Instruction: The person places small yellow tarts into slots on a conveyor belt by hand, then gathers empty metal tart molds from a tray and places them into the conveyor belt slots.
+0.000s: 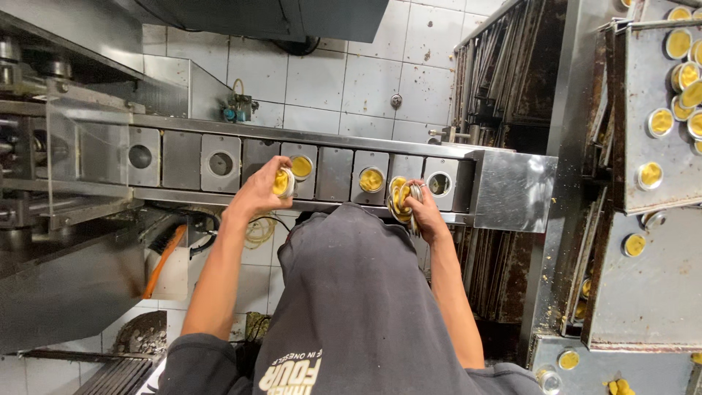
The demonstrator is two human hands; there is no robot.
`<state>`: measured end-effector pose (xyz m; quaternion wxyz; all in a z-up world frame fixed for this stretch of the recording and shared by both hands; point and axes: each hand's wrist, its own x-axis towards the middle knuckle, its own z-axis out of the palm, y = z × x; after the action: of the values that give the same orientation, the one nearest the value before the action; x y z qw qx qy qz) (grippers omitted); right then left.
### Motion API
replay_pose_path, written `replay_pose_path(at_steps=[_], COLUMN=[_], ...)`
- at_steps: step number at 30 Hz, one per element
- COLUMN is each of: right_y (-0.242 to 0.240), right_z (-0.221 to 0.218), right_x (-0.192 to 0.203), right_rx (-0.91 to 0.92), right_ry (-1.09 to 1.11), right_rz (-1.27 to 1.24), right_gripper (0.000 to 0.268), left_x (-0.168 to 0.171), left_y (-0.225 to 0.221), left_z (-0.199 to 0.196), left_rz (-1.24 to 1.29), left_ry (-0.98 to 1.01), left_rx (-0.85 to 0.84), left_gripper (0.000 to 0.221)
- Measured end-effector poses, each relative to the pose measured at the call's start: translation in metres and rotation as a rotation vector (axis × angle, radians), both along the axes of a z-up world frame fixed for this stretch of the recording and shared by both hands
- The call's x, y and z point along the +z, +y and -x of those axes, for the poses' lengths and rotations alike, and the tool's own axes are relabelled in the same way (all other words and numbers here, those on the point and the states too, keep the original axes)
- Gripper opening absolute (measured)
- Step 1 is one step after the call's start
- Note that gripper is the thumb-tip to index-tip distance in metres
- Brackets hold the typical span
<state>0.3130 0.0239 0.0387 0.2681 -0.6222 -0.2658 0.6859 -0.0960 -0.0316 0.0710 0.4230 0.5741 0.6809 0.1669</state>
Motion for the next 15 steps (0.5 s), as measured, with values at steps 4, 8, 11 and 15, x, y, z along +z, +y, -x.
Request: replay_pose_path(at_steps=[4,8,11,15], right_y=[0.002,-0.004,-0.006,-0.004], right_z=[0.005,0.016,0.019,0.011], right_x=[-0.003,-0.006,-0.005,-0.018], right_rx=[0.04,0.097,0.067,0.017], right_ry=[-0.017,-0.02,-0.009,-0.036], right_rz=[0.001,-0.016,-0.01,0.029], right_gripper=[0.059,0.058,0.058,0.056], left_x=[0.028,-0.029,-0.061,-0.042], left_y=[0.009,0.002,-0.01,-0.02], left_z=[0.004,0.021,0.041,0.043], left_rz=[0.155,0.265,0.311,0.322], left_ry=[0.175,0.435,0.46,0.477], left_rx=[-0.21,-0.366,-0.327,-0.291], left_gripper=[0.104,0.112,0.11,0.117])
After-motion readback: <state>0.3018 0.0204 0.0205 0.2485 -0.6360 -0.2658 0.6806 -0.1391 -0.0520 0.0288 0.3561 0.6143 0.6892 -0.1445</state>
